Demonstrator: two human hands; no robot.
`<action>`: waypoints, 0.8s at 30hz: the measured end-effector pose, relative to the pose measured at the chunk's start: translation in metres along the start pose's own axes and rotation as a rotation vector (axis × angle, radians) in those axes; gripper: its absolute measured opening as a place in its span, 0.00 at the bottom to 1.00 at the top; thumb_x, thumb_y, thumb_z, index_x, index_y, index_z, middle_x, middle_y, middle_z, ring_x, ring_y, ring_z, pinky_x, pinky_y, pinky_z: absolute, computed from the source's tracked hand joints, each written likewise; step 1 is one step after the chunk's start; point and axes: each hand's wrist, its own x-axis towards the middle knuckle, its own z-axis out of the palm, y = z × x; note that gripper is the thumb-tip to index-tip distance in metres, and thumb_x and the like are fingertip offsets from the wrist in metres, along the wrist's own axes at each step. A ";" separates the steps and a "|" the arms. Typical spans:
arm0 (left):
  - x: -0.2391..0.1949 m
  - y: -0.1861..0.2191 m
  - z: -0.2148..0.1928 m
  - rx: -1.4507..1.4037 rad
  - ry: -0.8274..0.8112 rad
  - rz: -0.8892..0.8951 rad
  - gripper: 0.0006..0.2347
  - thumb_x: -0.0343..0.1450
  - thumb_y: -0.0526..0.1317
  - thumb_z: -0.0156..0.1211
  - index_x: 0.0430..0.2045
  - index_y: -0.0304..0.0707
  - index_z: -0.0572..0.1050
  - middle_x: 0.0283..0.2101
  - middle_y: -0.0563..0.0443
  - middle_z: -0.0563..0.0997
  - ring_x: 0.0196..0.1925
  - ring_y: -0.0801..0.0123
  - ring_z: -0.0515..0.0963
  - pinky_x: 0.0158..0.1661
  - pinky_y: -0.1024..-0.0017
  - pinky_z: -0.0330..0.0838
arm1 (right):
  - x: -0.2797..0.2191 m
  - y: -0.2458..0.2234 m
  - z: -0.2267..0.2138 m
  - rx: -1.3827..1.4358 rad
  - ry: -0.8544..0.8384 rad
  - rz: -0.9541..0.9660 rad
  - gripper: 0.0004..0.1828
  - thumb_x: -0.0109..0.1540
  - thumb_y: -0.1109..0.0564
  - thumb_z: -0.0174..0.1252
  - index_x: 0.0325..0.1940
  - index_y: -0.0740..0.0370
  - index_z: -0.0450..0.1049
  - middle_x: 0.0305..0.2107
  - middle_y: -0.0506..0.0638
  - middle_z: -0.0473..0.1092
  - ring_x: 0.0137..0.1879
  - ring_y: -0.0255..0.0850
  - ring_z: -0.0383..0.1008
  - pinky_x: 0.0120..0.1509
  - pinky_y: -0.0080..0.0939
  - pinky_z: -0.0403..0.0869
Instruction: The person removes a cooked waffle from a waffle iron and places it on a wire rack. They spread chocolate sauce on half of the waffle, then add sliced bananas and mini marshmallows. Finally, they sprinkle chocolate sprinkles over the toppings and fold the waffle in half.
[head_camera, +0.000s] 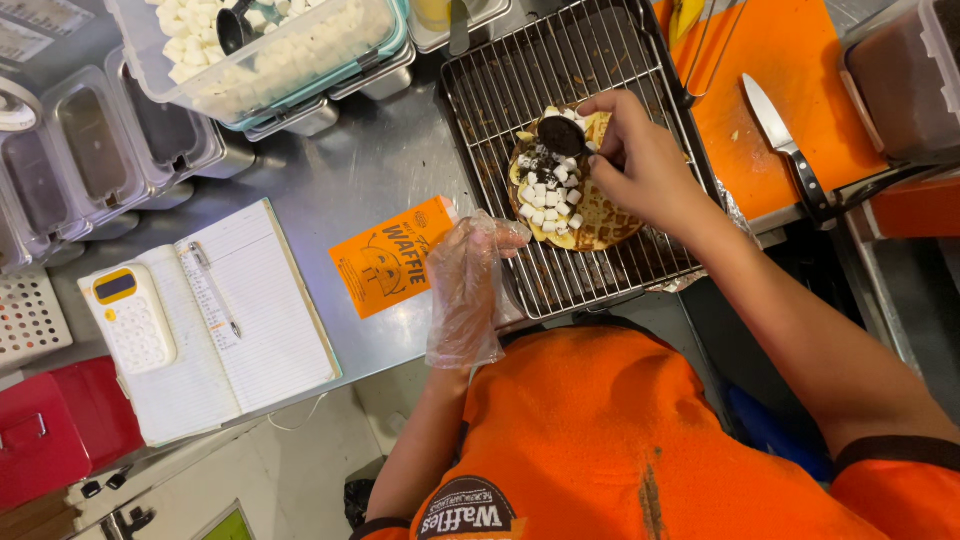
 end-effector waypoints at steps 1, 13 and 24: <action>-0.001 0.000 0.000 0.003 0.000 0.000 0.22 0.82 0.50 0.43 0.31 0.29 0.79 0.37 0.45 0.83 0.39 0.67 0.81 0.45 0.71 0.76 | 0.002 0.002 0.000 -0.012 0.003 -0.019 0.25 0.61 0.66 0.58 0.63 0.59 0.67 0.24 0.45 0.64 0.29 0.35 0.68 0.34 0.36 0.67; -0.006 -0.007 -0.005 -0.025 0.030 -0.021 0.23 0.82 0.52 0.43 0.31 0.30 0.80 0.37 0.45 0.84 0.39 0.67 0.83 0.44 0.70 0.77 | 0.003 0.021 -0.011 0.015 0.017 0.026 0.22 0.64 0.66 0.57 0.62 0.59 0.68 0.26 0.46 0.65 0.29 0.33 0.67 0.34 0.36 0.67; -0.004 -0.007 -0.001 0.000 0.023 -0.008 0.22 0.81 0.49 0.43 0.30 0.29 0.79 0.37 0.45 0.83 0.38 0.67 0.82 0.43 0.70 0.77 | 0.010 0.032 -0.011 -0.033 0.045 -0.022 0.22 0.63 0.67 0.58 0.62 0.59 0.68 0.26 0.46 0.66 0.30 0.34 0.67 0.35 0.36 0.66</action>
